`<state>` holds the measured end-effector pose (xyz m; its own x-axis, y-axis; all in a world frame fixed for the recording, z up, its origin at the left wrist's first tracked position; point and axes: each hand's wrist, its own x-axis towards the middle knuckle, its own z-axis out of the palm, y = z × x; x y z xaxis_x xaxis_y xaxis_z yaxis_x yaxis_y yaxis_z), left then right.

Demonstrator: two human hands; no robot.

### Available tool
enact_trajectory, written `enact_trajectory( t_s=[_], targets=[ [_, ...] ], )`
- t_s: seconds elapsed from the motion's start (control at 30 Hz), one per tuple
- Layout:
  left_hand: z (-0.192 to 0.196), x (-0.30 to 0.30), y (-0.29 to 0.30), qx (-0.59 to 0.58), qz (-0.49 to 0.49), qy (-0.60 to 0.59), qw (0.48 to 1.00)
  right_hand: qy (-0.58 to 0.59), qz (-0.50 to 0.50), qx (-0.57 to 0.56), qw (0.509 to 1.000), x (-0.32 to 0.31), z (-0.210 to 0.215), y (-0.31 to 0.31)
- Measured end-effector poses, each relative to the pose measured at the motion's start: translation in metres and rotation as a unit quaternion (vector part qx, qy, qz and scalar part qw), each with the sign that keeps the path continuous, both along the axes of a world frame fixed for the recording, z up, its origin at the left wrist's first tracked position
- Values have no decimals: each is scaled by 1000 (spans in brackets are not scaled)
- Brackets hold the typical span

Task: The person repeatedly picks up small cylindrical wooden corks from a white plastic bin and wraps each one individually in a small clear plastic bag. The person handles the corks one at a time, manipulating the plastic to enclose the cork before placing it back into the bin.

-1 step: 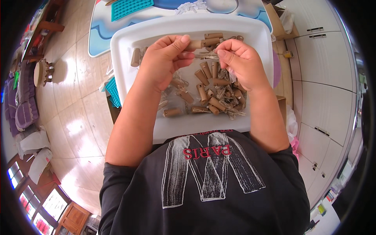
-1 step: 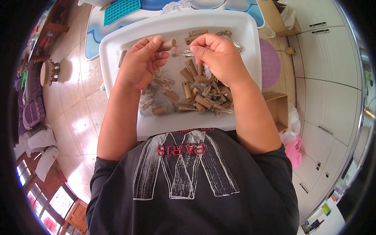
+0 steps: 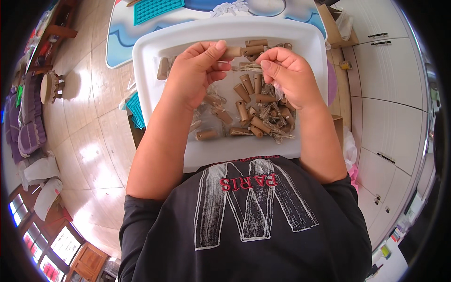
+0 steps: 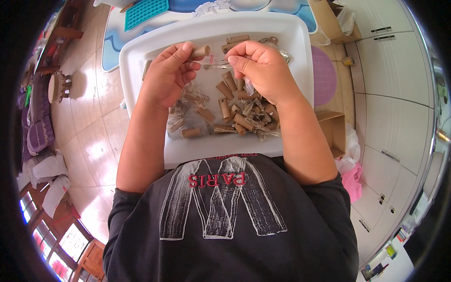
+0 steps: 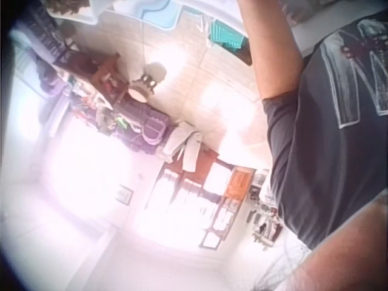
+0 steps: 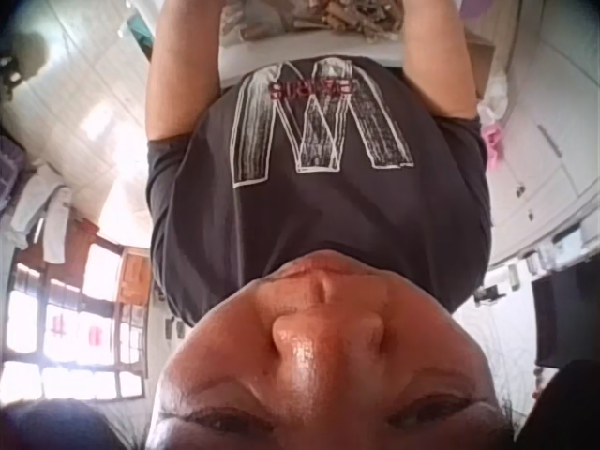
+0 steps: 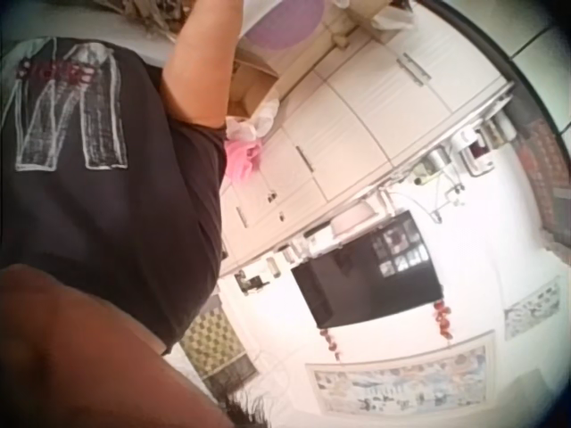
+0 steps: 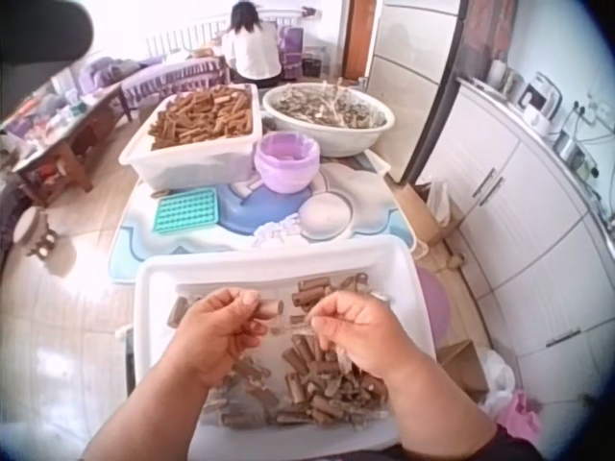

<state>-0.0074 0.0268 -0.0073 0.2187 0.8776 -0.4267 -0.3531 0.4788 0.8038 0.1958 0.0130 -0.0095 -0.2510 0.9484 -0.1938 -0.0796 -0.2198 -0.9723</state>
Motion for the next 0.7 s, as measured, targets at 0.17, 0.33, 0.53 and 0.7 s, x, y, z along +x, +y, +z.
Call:
enact_trajectory(
  t_s=[0.17, 0.33, 0.53, 0.7],
  targets=[
    [3, -6, -1, 24, -59, 9, 998, 42, -67, -22, 997, -1, 3, 1],
    [5, 5, -10, 19, -154, 40, 987, 124, -125, -40, 984, 3, 4, 3],
    [-4, 8, -8, -39, -127, -20, 991, 197, -50, -49, 978, 11, 2, 4],
    [-5, 5, -6, -49, -108, -57, 991, 42, -23, -11, 999, -3, 5, -3]
  ],
)
